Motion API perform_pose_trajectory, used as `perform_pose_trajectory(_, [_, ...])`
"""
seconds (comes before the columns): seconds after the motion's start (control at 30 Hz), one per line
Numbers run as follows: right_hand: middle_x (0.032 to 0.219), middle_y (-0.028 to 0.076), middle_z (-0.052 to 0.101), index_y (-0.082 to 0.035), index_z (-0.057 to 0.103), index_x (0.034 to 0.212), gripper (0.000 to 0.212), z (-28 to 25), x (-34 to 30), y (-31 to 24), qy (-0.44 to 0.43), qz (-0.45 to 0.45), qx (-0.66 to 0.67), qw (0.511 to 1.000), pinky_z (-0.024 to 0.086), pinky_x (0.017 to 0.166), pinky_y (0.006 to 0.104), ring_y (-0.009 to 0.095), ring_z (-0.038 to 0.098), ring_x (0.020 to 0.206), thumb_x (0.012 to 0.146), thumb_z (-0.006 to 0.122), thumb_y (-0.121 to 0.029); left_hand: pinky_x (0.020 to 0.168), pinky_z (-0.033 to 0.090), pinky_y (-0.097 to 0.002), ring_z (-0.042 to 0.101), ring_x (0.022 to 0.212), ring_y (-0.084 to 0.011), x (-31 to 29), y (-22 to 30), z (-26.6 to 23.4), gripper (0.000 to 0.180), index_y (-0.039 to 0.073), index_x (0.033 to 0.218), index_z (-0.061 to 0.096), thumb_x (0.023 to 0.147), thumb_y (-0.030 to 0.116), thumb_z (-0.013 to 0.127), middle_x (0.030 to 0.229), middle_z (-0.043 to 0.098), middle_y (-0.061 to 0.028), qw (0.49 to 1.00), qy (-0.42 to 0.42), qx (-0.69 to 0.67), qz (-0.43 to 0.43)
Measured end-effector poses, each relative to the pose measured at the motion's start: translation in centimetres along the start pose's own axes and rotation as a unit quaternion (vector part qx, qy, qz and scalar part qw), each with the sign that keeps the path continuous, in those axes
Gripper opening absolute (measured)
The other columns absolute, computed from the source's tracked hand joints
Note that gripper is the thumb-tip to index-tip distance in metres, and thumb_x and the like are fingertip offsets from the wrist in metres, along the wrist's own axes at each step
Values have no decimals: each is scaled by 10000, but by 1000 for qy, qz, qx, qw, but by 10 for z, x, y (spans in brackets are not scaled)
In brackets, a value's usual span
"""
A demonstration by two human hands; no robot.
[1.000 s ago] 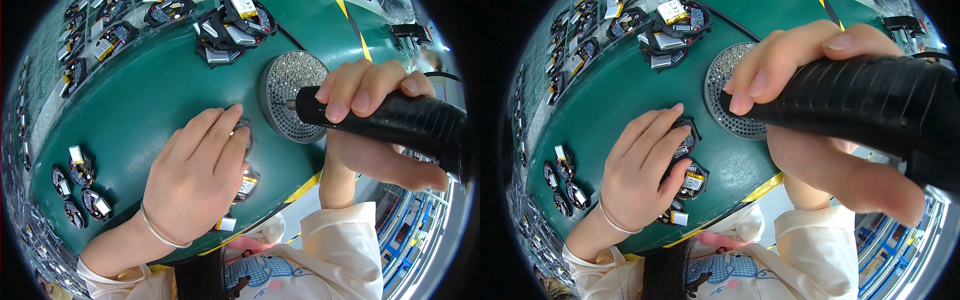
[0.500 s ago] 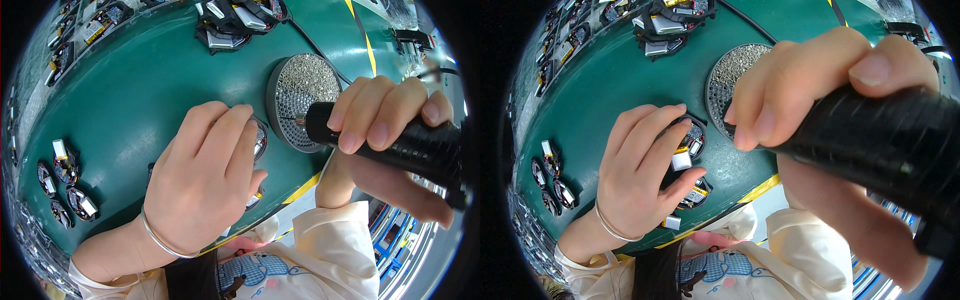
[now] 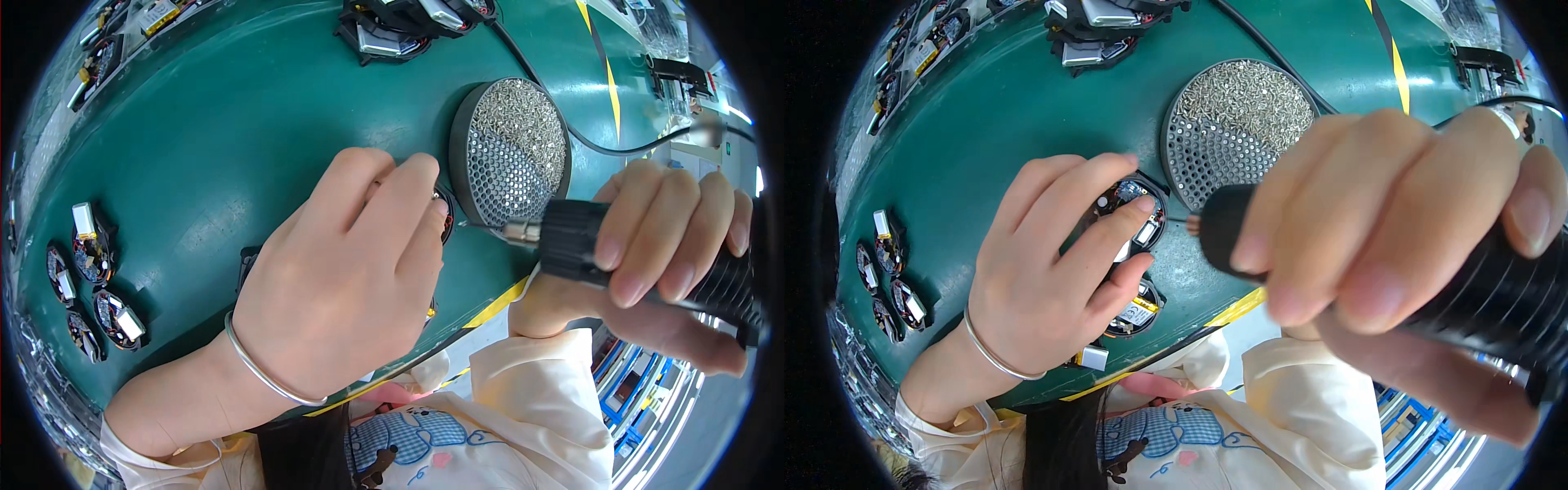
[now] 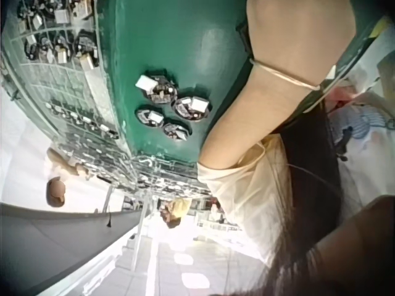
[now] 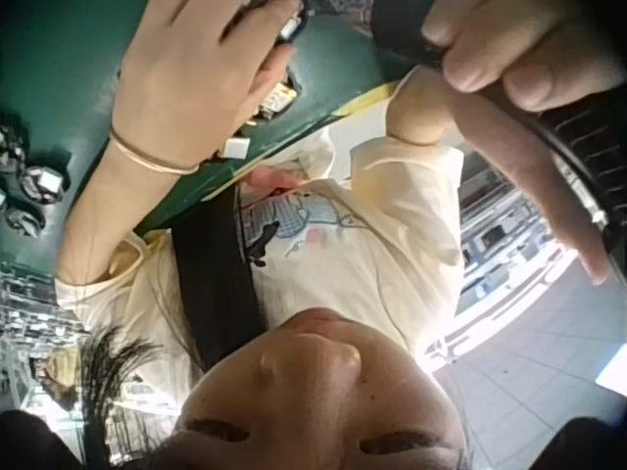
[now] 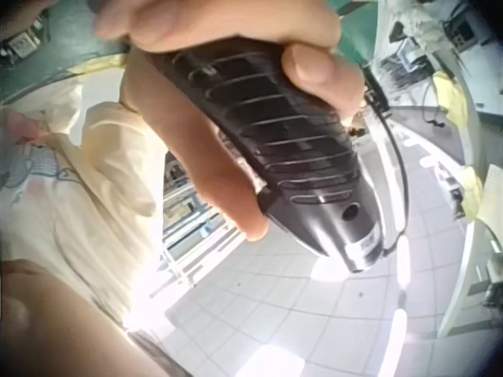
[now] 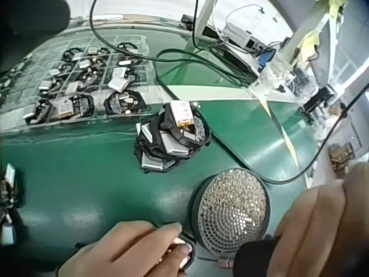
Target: Assembling small electronic devices using an electric screwdriver at a factory workbench.
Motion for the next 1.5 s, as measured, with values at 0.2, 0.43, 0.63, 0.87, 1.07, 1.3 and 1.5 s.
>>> perform_pose_trajectory(0.2, [722, 51, 530, -31, 420, 994, 635, 19, -2, 13, -80, -2, -28, 996, 440, 435, 254, 149, 528, 487, 705, 728, -506, 717, 470, -381, 526, 858, -325, -1, -1, -1, 443, 10, 970, 614, 542, 27, 725, 1091, 543, -145, 1000, -12, 1, -3])
perform_pose_trajectory(0.43, [728, 53, 531, -31, 420, 1002, 631, 34, -1, 13, -134, 0, -60, 989, 447, 441, 253, 150, 533, 491, 718, 718, -510, 707, 470, -376, 526, 848, -324, 0, -1, -1, 433, 15, 958, 623, 537, 18, 724, 1061, 545, -148, 1000, 0, -11, -9])
perform_pose_trajectory(0.63, [733, 55, 531, -30, 421, 1008, 628, 45, -2, 20, -166, 4, -56, 985, 454, 447, 252, 151, 537, 495, 730, 710, -513, 674, 472, -367, 531, 798, -317, -6, -5, -2, 433, 3, 938, 617, 517, -7, 718, 1012, 552, -154, 999, 5, -11, -43])
perform_pose_trajectory(0.87, [768, 55, 530, -10, 426, 1081, 655, 27, 4, 25, -163, 6, -24, 986, 461, 471, 248, 142, 547, 541, 774, 651, -544, 720, 474, -378, 537, 881, -332, -1, -3, -1, 400, -5, 949, 614, 558, -13, 702, 1052, 535, -165, 1000, -16, -13, -4])
perform_pose_trajectory(1.07, [840, 48, 529, -13, 489, 1098, 818, -30, 14, -1, -131, 47, -78, 987, 421, 540, 289, 149, 542, 611, 692, 597, -714, 815, 482, -379, 537, 1007, -352, -5, 0, -5, 357, -12, 972, 629, 618, -18, 673, 1152, 505, -189, 997, -63, -41, -21])
perform_pose_trajectory(1.3, [848, 47, 526, -20, 499, 1117, 863, -14, 11, 14, -171, 27, -108, 979, 414, 554, 302, 155, 540, 636, 672, 567, -756, 794, 494, -352, 557, 989, -310, -6, -8, -4, 344, 31, 962, 646, 627, 34, 728, 1162, 518, -169, 993, -65, -78, -56])
perform_pose_trajectory(1.5, [859, 47, 524, -38, 490, 1177, 921, -11, 9, 12, -185, 33, -114, 976, 412, 573, 323, 164, 534, 664, 666, 508, -804, 790, 514, -336, 569, 985, -293, -5, -15, -2, 369, 4, 964, 622, 611, 3, 731, 1155, 515, -174, 995, -34, -87, -34])
Point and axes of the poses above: each hand's wrist, its own x-axis towards the middle knuckle, its own z-axis out of the palm, y = z × x, the point moved 6 cm from there along x, towards the middle knuckle
